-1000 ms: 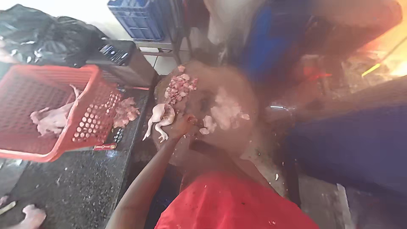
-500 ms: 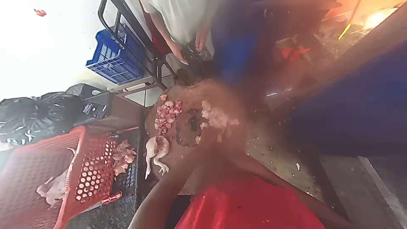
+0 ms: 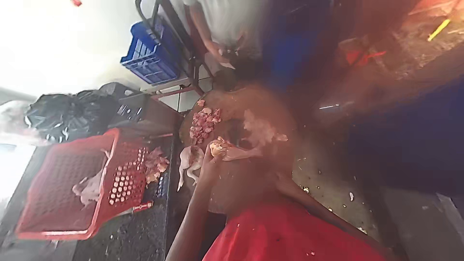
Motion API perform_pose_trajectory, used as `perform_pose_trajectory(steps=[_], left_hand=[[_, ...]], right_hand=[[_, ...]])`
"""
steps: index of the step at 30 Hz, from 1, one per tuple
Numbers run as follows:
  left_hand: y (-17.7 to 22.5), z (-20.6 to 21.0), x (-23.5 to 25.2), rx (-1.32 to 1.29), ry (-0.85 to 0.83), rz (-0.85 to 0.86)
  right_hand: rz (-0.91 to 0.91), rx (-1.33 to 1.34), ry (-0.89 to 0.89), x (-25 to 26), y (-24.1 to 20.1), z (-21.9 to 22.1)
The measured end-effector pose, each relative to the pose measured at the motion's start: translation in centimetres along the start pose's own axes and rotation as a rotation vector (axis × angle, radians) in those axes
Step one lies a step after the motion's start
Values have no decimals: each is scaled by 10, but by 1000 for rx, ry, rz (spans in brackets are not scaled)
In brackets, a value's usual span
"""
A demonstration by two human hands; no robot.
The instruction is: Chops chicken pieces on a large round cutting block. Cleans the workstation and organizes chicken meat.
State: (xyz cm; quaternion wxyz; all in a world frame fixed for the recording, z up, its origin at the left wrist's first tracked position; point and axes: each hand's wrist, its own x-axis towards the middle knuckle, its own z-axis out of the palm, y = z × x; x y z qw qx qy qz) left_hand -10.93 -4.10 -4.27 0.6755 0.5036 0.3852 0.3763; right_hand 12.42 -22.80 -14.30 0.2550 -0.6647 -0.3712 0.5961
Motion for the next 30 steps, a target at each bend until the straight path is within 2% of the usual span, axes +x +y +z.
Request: perform_pose_trajectory(steps=[2, 4, 7, 9, 11, 13, 15, 18, 19, 21, 23, 25, 26, 27, 30], left_hand=[[-24, -15, -16, 15, 134, -94], [-64, -24, -33, 115, 296, -285], [-129, -32, -61, 163, 425, -455], [-140, -29, -80, 43, 430, -480], [-137, -22, -91, -76, 427, -484], [-132, -17, -93, -132, 421, -473], [-131, -17, -91, -145, 413, -477], [-127, -21, -91, -126, 410, -499], [-128, -25, -92, -112, 411, -496], [-134, -40, -98, -85, 385, -483], [-142, -56, -110, -70, 333, -508], [-141, -62, -117, -91, 304, -524], [-138, -62, -117, -95, 297, -529], [-132, -60, -117, -87, 298, -531], [-112, -62, -103, 83, 294, -503]], right_hand=[[46, 15, 73, 1, -4, -2], [40, -122, 144, 1, -20, -4], [-118, -211, 225, -10, -56, -5], [-289, -121, 215, -23, -81, -2], [-460, 32, 133, -28, -99, 6], [-534, 71, 70, -23, -102, 21], [-447, -140, 88, -16, -85, 35], [-99, -371, -28, 2, -48, 43], [-50, -408, -21, 3, -43, 44], [-43, -452, 58, -4, -49, 41], [-128, -425, 114, -18, -56, 44], [-259, -327, 116, -22, -57, 49], [-265, -279, 76, -20, -54, 52], [-227, -249, 4, -18, -50, 54], [46, -203, -179, -6, -30, 51]])
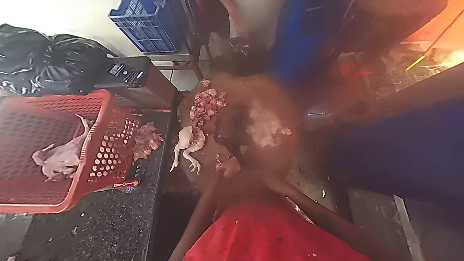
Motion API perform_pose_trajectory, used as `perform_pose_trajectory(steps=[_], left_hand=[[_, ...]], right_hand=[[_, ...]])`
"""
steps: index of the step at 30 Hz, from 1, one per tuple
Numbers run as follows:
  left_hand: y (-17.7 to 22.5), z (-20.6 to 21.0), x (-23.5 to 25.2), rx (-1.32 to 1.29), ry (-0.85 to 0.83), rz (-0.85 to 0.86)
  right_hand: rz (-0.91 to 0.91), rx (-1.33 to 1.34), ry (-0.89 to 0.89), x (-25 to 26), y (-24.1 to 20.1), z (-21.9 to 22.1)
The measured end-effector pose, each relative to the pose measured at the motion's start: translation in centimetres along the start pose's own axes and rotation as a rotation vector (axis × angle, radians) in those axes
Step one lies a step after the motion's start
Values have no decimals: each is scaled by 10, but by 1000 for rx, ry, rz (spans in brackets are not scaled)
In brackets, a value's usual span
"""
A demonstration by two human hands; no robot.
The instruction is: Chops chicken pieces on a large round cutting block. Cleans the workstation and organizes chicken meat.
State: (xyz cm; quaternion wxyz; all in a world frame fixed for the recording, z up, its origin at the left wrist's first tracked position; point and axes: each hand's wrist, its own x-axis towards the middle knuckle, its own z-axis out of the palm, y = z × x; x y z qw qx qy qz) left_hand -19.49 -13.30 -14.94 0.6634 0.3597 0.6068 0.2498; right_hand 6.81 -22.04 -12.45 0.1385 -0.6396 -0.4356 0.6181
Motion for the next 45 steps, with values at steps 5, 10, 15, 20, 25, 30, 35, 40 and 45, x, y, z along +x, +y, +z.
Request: perform_pose_trajectory(steps=[5, 10, 15, 20, 25, 30, 35, 40, 45], left_hand=[[89, -13, 11, 451, -344, 325], [111, 22, 60, 1014, -20, 530], [81, 42, 63, 959, 16, 326], [99, 77, 32, 903, -31, 209], [75, 77, 53, 614, -20, 219], [50, 71, 74, 532, 50, 259], [48, 63, 73, 525, 35, 227], [55, 44, 75, 490, 13, 232], [67, 31, 59, 859, 126, 356]], right_hand=[[28, 203, 102, -11, 41, -4], [55, 380, 267, -23, 61, -6], [194, 284, 339, -25, 61, 1], [-30, 151, 334, -32, 19, -2], [-102, 264, 204, -4, -26, -5], [-47, 198, 234, 21, -22, 12], [-74, 148, 162, -27, 23, 20], [95, 68, 168, -57, 48, -10], [-35, -152, 484, -57, 17, -18]])
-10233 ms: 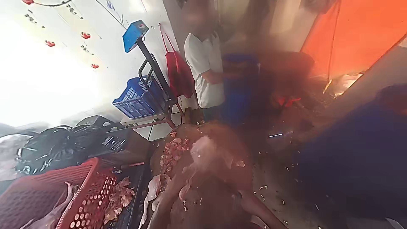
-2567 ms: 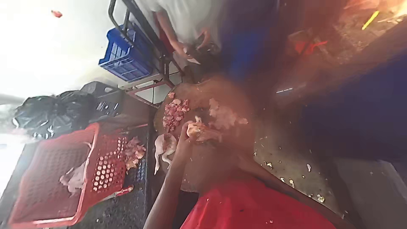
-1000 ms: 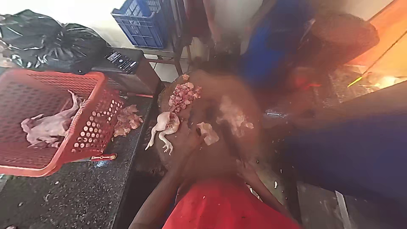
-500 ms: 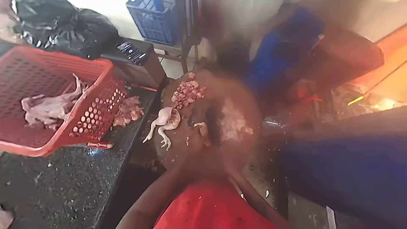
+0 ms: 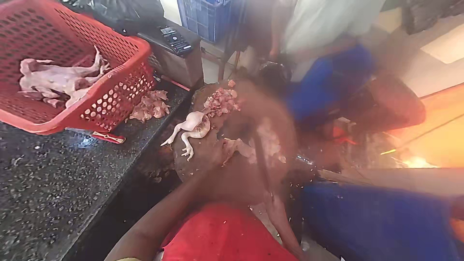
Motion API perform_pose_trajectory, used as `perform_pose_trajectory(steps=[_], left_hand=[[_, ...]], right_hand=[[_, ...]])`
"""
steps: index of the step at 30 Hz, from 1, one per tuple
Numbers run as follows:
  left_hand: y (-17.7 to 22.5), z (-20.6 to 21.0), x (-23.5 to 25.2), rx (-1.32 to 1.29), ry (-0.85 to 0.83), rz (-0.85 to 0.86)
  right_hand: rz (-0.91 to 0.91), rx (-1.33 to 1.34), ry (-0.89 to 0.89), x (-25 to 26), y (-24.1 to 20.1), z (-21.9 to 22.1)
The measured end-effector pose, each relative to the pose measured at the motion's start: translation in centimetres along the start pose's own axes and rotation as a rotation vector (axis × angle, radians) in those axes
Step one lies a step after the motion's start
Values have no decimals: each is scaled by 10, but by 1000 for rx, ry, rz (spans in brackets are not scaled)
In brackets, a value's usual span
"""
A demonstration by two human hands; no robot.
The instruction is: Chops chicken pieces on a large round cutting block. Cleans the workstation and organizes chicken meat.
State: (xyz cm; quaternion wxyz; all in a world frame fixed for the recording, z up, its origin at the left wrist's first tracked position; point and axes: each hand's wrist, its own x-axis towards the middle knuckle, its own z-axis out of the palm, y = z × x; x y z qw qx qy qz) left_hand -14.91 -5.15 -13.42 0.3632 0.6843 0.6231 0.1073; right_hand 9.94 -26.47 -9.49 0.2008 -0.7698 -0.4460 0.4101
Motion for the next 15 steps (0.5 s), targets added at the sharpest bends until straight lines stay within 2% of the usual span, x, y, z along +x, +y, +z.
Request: perform_pose_trajectory(steps=[3, 6, 9, 11, 15], left_hand=[[-3, 22, 3, -53, -70, 100], [-3, 28, 2, -214, -196, 46], [1, 28, -22, -330, -277, -24], [1, 35, -39, -390, -288, -46], [-1, 60, -60, -498, -280, -74]], right_hand=[[-113, 94, 128, 10, -41, -17], [-261, 198, 168, 11, -84, -41], [-329, 332, 205, 0, -109, -39], [-253, 262, 196, -2, -106, -19], [111, -40, -117, 41, -29, 43]])
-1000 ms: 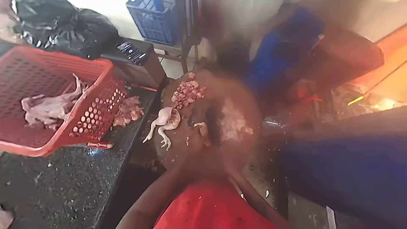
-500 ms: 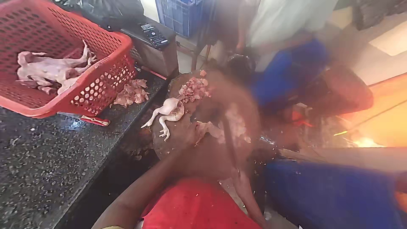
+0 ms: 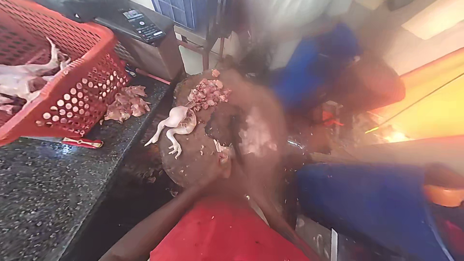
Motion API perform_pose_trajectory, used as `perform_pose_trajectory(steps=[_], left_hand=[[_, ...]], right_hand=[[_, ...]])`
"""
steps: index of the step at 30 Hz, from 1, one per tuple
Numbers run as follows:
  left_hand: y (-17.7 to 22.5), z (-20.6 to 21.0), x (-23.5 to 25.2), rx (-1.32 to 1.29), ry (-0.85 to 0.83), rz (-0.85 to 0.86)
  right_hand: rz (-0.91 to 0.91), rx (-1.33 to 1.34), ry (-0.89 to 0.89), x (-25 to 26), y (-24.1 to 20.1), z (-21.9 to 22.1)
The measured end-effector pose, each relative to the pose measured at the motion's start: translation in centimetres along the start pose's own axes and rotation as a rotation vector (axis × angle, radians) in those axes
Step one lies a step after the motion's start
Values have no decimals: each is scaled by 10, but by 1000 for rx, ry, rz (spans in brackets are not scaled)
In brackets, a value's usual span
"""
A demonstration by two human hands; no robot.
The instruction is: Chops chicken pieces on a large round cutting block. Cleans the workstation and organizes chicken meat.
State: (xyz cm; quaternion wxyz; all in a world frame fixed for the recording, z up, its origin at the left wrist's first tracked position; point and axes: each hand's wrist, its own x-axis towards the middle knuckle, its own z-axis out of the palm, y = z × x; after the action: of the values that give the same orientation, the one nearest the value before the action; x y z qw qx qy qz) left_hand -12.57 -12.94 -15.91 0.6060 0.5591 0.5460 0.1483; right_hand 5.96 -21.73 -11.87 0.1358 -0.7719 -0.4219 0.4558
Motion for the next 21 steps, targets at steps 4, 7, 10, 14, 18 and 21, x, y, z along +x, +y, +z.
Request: perform_pose_trajectory(steps=[4, 7, 10, 14, 18, 21], left_hand=[[-6, 5, -8, -131, -58, -2], [-7, 9, -6, -179, -91, -10], [-6, 14, -3, -184, -89, -4], [-10, 14, -5, -201, -91, -13], [-19, -7, -17, -189, -76, -65], [-22, -14, -27, -258, -40, -95]], right_hand=[[-62, -68, 14, -12, -18, -15], [-276, 73, 129, -41, -55, -39], [-389, 198, 185, -43, -57, -26], [-22, -46, -98, -4, 0, 9], [2, -94, -94, -14, -18, -8], [-270, 66, 38, -41, -48, -31]])
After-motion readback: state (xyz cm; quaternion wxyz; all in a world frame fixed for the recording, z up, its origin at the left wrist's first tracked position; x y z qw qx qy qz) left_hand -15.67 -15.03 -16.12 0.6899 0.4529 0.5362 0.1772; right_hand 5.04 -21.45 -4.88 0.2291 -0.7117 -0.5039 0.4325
